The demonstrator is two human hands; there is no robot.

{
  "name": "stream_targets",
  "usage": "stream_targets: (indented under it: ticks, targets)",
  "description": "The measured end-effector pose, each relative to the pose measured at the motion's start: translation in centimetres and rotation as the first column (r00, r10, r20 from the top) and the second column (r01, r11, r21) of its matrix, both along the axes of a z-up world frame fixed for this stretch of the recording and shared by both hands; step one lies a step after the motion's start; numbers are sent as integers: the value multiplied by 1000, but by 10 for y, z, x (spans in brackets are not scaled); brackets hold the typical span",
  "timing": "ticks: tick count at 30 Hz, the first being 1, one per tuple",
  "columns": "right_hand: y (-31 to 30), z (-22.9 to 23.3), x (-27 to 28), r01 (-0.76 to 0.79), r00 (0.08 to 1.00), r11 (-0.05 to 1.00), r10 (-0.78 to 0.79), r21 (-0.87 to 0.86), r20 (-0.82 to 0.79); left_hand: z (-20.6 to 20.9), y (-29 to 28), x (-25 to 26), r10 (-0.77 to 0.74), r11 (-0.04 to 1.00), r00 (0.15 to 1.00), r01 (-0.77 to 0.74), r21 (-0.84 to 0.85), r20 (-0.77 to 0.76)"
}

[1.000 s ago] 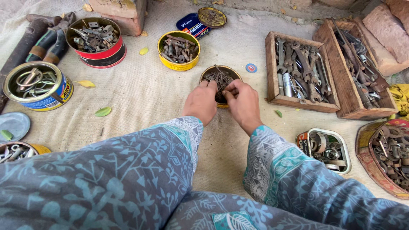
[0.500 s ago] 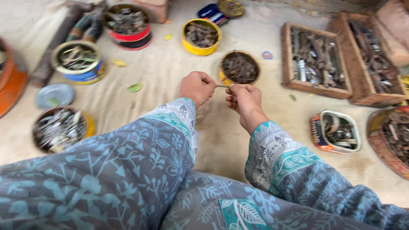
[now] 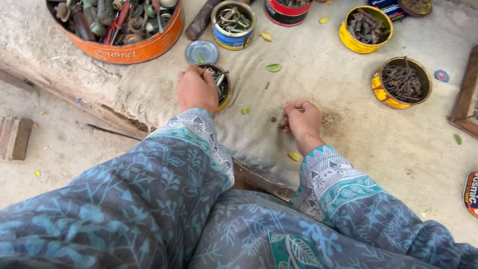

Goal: The person sorts various nails, screws, and bolts into different metal tins and wooden trays on the floor, picking up loose hardware and placing it into containers, and later closing a small blue rectangular tin.

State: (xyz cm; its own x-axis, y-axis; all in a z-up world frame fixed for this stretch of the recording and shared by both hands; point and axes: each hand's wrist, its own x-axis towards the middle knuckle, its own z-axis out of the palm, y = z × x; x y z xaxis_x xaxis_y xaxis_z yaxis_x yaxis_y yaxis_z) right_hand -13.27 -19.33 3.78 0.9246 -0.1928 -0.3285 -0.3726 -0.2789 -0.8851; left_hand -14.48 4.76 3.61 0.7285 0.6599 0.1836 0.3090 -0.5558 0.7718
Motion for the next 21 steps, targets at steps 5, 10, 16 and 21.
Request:
stream_targets:
  ticks: [5, 10, 16, 21]
  targets:
    - [-6, 0, -5, 120, 993, 960, -113, -254, 44, 20, 5, -23, -24, 999, 995, 19, -50, -98]
    - [-28, -14, -17, 110, 992, 962, -91, -251, 86, 28, -7, 0, -283, 957, 954, 275, 88, 97]
    - [-35, -11, -23, -56, 987, 891, 117, -451, 109, 6, -68, 35, -802, 576, 550, 816, -59, -232]
    - [-29, -6, -19, -144, 973, 769, 226, -623, 54, -11, -95, 19, -848, 467, 403, 875, -125, -345]
